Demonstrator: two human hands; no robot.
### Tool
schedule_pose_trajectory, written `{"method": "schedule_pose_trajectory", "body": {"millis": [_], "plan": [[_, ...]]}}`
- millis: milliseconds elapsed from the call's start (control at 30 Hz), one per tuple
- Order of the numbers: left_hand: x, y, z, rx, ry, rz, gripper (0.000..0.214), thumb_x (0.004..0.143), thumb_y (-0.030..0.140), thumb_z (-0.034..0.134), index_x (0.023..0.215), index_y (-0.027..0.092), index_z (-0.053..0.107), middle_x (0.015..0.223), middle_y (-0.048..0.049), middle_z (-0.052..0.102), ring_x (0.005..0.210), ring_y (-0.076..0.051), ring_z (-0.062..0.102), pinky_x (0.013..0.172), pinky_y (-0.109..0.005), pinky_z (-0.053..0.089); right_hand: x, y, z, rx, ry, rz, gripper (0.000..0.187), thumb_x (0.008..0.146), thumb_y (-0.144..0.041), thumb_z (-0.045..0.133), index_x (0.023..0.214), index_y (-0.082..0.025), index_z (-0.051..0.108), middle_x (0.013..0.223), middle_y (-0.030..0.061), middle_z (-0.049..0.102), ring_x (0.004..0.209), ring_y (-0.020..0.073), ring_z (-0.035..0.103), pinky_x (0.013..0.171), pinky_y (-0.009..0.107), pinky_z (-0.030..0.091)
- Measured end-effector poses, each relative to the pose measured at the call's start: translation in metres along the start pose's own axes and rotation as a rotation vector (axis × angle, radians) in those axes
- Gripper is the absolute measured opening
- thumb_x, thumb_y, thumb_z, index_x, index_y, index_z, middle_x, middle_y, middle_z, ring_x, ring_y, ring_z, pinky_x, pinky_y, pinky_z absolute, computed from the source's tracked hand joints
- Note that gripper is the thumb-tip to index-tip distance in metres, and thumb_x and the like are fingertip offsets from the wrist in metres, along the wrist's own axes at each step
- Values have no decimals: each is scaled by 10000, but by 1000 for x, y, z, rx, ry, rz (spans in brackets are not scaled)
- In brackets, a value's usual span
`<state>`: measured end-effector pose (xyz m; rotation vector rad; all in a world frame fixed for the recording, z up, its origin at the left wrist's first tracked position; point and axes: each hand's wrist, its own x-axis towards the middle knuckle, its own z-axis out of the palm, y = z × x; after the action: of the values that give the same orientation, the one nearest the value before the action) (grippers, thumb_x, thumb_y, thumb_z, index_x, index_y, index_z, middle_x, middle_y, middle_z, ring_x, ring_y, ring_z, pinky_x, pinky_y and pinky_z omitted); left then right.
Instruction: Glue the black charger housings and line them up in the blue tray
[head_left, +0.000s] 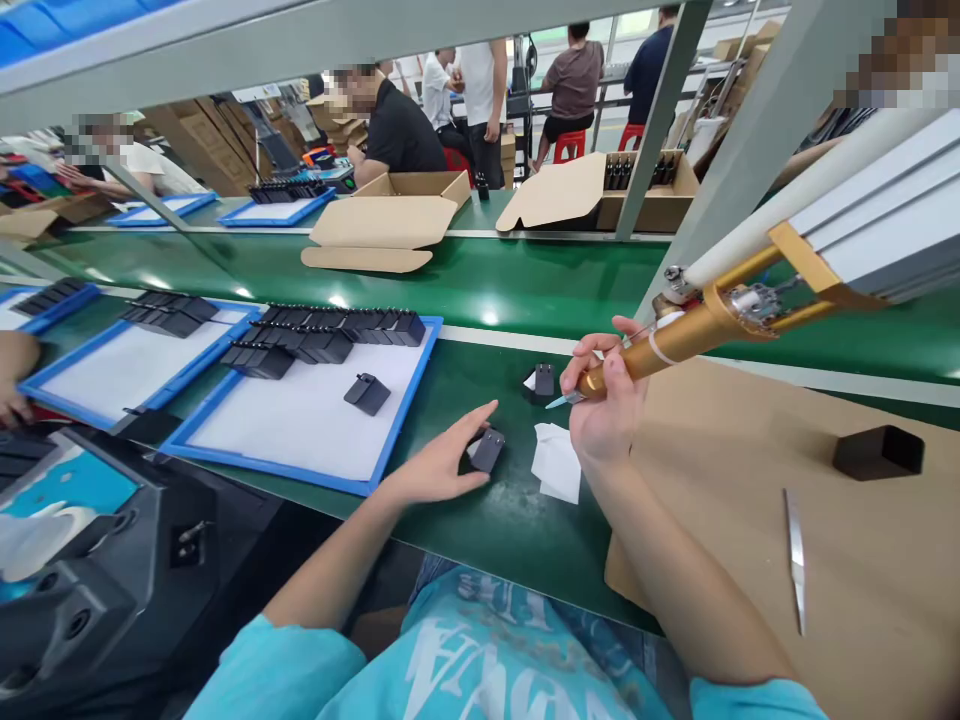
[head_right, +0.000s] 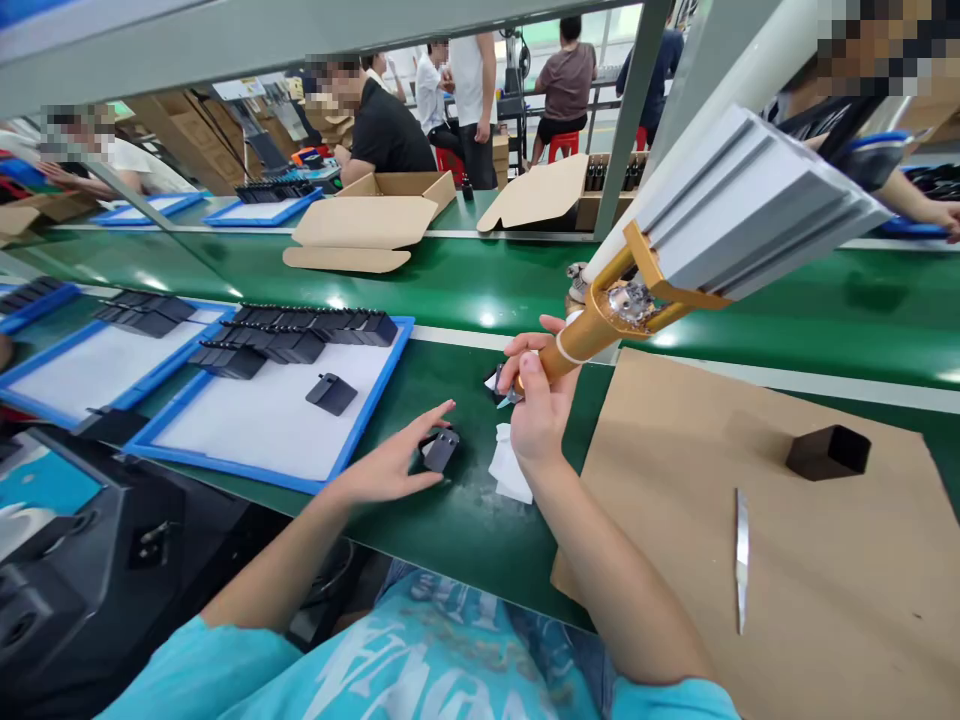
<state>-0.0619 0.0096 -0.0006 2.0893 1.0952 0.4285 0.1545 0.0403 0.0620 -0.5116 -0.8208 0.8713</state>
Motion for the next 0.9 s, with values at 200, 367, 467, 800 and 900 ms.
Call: {"method": "schedule_pose_trajectory", "body": {"millis": [200, 367, 467, 800, 900], "plan": [[-3, -1, 24, -130, 360, -70, 710, 845, 371, 686, 1468, 308, 351, 1380, -87, 560, 1160, -228, 603, 975, -398, 523, -2, -3, 3, -22, 18, 11, 233, 826, -388, 566, 1022, -274, 509, 788, -53, 559, 464, 56, 479, 455, 239, 372], [-6, -14, 26, -198, 596, -154, 306, 903, 381, 605, 1165, 225, 629, 1204, -86, 668, 999, -207, 671, 813, -340, 578, -6, -4, 6, 14, -16, 41, 235, 818, -377, 574, 1022, -278, 512, 784, -55, 564, 474, 60, 490, 472, 245, 377], [-9, -13, 36, 45, 604, -99, 237, 932, 385, 562, 1041, 217, 689, 1148, -73, 703, 1088, -229, 645, 944, -392, 524, -11, -5, 8, 21, -39, 70, 260, 817, -385, 583, 1049, -287, 516, 784, -60, 571, 476, 60, 497, 475, 245, 379], [-1, 14, 44, 230, 489, -180, 390, 868, 405, 664, 1213, 239, 593, 1029, -20, 722, 807, -185, 678, 726, -295, 525, -25, -7, 15, 157, -147, 77, 250, 826, -437, 580, 1015, -278, 543, 792, -51, 592, 466, 61, 514, 449, 233, 368], [5, 29, 39, 222, 556, -109, 360, 826, 384, 707, 1151, 245, 634, 930, -9, 703, 786, -177, 654, 689, -277, 501, -26, -7, 16, 138, -142, 78, 254, 813, -463, 587, 978, -278, 530, 778, -56, 586, 460, 61, 504, 447, 230, 372]]}}
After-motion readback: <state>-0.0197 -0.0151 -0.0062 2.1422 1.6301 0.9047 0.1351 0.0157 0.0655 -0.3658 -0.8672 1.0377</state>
